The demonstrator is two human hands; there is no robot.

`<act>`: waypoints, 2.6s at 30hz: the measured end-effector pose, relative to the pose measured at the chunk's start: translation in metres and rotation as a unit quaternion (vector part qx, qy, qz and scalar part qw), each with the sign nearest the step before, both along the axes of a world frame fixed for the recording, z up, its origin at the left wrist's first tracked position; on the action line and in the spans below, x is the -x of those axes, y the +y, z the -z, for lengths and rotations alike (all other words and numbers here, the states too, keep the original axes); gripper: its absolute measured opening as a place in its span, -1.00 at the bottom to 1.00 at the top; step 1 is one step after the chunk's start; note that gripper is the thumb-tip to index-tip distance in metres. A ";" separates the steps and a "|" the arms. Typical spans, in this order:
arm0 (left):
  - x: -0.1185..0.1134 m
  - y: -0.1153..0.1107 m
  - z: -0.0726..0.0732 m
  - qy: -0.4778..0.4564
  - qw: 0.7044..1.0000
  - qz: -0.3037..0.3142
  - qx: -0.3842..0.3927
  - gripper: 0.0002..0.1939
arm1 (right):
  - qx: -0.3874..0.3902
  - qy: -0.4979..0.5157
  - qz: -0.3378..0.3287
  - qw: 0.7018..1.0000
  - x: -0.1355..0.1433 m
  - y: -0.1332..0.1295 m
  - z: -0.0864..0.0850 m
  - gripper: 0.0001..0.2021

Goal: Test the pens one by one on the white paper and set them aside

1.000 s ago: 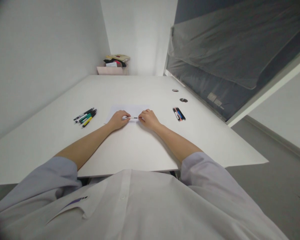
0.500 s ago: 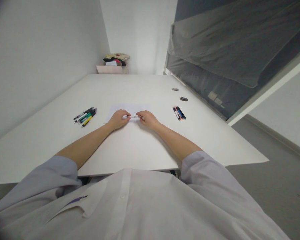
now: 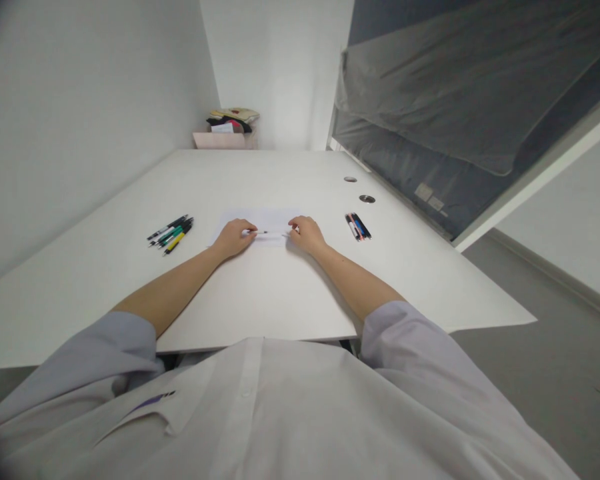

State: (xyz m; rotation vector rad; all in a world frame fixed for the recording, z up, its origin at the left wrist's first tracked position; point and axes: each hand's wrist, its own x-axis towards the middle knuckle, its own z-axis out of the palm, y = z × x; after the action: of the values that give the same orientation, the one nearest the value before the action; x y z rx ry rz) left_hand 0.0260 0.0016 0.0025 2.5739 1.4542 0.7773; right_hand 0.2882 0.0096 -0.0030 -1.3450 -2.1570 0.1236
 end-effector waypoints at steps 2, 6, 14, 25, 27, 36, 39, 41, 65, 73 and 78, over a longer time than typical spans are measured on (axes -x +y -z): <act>0.002 0.001 0.000 0.003 1.000 -0.008 0.001 -0.72 | 0.009 -0.040 0.010 0.999 -0.001 0.000 0.000 -0.72; 0.002 0.001 0.000 0.007 1.000 -0.014 0.005 -0.72 | 0.014 -0.093 0.002 0.996 0.003 -0.003 -0.002 -0.79; 0.004 0.001 -0.001 0.030 0.999 -0.038 -0.002 -0.73 | 0.015 -0.115 0.007 0.993 0.006 -0.007 -0.007 -0.80; 0.000 -0.003 -0.002 0.053 0.998 -0.033 -0.002 -0.71 | 0.017 -0.135 -0.010 0.991 0.009 -0.012 -0.009 -0.76; 0.000 -0.004 -0.002 0.052 0.998 -0.036 -0.003 -0.71 | 0.015 -0.137 -0.011 0.990 0.009 -0.012 -0.009 -0.75; -0.001 -0.003 -0.002 0.029 0.999 -0.025 -0.026 -0.71 | 0.001 -0.113 -0.024 0.993 0.008 -0.010 -0.007 -0.76; -0.003 -0.005 -0.003 0.019 0.999 -0.009 -0.028 -0.71 | -0.009 -0.091 -0.049 0.995 0.009 -0.011 -0.006 -0.76; -0.005 -0.006 -0.003 0.015 0.999 0.005 -0.033 -0.72 | -0.012 -0.080 -0.074 0.994 0.011 -0.012 -0.006 -0.75; -0.013 -0.013 -0.003 0.021 0.998 0.044 -0.032 -0.75 | 0.032 -0.020 -0.082 0.996 0.020 -0.014 0.000 -0.73; -0.014 -0.015 -0.004 0.028 0.999 0.035 -0.027 -0.78 | 0.024 -0.062 -0.088 0.994 0.021 -0.022 -0.006 -0.72; -0.015 -0.016 -0.005 0.037 0.999 0.029 -0.025 -0.80 | 0.042 -0.070 -0.074 0.994 0.023 -0.024 -0.009 -0.70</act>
State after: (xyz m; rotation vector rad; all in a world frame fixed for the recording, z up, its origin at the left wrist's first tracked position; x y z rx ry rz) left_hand 0.0412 -0.0147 0.0072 2.6952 1.3904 0.7282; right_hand 0.2652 -0.0146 0.0057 -1.2714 -2.3941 0.1851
